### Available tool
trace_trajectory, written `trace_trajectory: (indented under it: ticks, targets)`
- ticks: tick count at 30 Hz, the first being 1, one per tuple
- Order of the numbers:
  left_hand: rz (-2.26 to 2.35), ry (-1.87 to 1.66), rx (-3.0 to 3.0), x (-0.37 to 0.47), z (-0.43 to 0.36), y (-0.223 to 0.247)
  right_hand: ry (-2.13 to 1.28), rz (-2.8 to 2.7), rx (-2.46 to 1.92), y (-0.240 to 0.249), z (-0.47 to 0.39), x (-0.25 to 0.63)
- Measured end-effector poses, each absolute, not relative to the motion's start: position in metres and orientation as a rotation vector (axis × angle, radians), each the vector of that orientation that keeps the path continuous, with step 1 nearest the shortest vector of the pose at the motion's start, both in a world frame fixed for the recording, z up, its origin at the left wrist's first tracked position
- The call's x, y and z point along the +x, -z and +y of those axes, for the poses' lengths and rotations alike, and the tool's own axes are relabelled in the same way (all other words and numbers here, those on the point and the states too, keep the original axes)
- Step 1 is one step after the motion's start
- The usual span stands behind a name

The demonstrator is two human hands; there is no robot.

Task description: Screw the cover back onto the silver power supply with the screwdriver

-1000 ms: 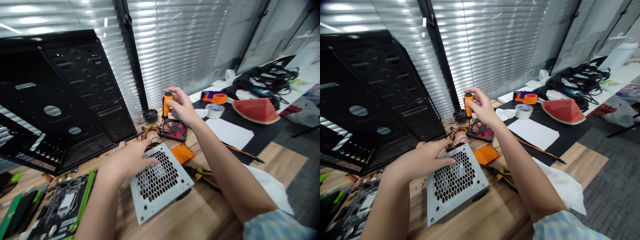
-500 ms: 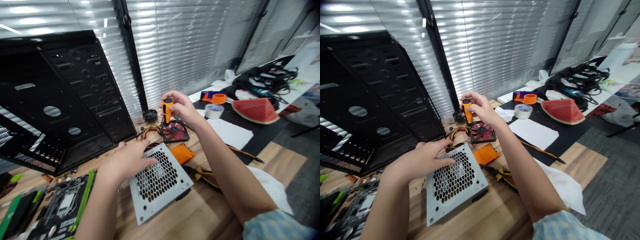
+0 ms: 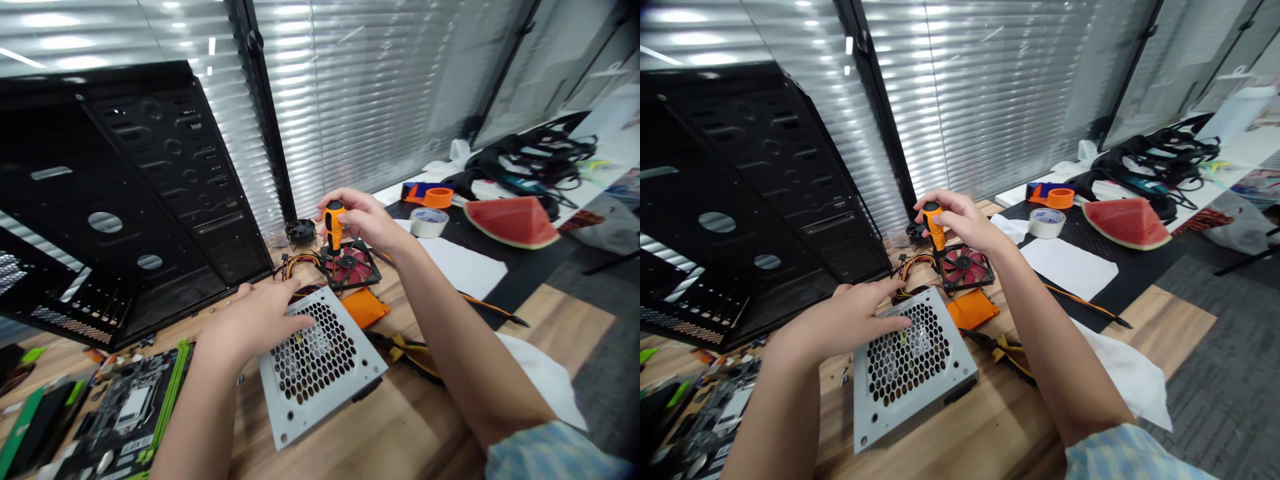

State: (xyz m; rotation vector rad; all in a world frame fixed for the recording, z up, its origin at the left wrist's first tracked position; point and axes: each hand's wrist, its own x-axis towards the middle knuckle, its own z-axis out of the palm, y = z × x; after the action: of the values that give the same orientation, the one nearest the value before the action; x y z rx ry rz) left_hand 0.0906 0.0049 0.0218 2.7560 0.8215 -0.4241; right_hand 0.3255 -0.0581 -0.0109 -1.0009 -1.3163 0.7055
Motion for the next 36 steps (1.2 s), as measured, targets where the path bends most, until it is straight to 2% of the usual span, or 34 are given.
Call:
trace_trajectory:
  ticks: [23,36]
  targets:
    - [0.758,0.435,2.773,0.094,0.006,-0.02,-0.716,-1.598,-0.98,-0.006,-0.075,0.325]
    - [0.801,0.455,2.747,0.091,0.003,-0.027,-0.599,-1.658,-0.982,-0.01,-0.074,0.315]
